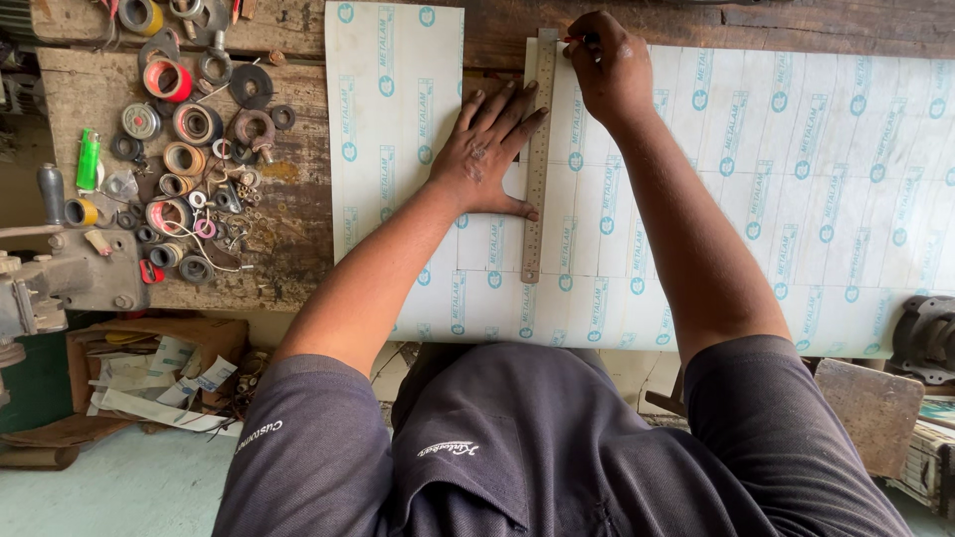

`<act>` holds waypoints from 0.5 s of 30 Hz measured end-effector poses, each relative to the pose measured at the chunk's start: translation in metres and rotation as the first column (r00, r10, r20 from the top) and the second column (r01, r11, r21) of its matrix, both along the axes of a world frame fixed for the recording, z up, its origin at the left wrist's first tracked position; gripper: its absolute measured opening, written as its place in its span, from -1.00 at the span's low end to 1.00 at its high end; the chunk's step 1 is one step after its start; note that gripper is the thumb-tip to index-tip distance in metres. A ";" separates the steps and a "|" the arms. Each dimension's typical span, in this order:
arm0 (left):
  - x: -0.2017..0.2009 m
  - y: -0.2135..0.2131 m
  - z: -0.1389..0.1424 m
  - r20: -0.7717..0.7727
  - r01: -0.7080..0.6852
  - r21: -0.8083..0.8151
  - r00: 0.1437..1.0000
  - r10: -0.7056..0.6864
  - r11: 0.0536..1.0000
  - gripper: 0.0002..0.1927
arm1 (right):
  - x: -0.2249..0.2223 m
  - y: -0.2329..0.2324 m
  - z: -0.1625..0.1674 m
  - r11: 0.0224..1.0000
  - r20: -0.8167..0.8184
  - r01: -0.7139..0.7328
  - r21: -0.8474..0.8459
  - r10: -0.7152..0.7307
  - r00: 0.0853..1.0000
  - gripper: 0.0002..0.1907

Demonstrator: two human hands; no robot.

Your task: The person sits at a workbench with a large sheet of white backing paper and a metal part on it. They position a steel ruler on the sheet, hold it steady with one hand, and draw straight lines along the ruler edge with a pen, repeating the measure-and-mark process at different positions across the sheet. At the end they shift the sheet and reach toward a small wooden board on the floor.

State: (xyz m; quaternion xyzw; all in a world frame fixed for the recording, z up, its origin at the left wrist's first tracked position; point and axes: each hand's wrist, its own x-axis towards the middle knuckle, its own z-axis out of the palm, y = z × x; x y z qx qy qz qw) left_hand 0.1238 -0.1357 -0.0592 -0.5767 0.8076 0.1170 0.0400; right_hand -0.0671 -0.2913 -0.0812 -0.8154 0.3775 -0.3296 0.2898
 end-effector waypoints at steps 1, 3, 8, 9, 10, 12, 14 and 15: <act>0.000 0.000 0.000 -0.003 -0.002 0.006 1.000 0.002 1.000 0.55 | 0.000 0.000 0.000 1.000 -0.012 0.003 -0.006 -0.003 1.000 -0.89; 0.001 0.000 0.000 -0.016 -0.006 0.011 1.000 0.006 1.000 0.55 | 0.001 0.000 0.001 1.000 -0.034 0.005 -0.007 -0.005 0.999 -0.89; 0.001 0.000 -0.001 -0.019 -0.009 0.023 1.000 0.009 1.000 0.57 | 0.003 0.000 0.004 0.997 -0.110 0.006 -0.080 -0.015 0.994 -0.87; 0.000 0.000 -0.001 -0.012 -0.007 0.020 1.000 0.007 1.000 0.58 | 0.003 0.000 0.005 0.996 -0.121 0.004 -0.088 -0.015 0.993 -0.88; 0.000 0.000 -0.002 -0.007 -0.006 0.019 1.000 0.006 1.000 0.58 | 0.004 0.001 0.005 0.995 -0.132 0.001 -0.096 -0.014 0.991 -0.88; 0.000 0.001 -0.003 0.001 0.001 -0.006 1.000 -0.001 1.000 0.59 | 0.004 0.002 0.006 0.993 -0.166 0.009 -0.115 -0.028 0.986 -0.91; 0.000 0.001 -0.005 0.010 0.003 -0.017 1.000 -0.003 1.000 0.59 | 0.005 0.002 0.006 0.991 -0.179 0.010 -0.132 -0.034 0.983 -0.92; 0.000 0.001 -0.006 0.014 0.003 -0.013 1.000 -0.003 1.000 0.59 | 0.005 0.002 0.006 0.991 -0.177 0.009 -0.137 -0.033 0.984 -0.92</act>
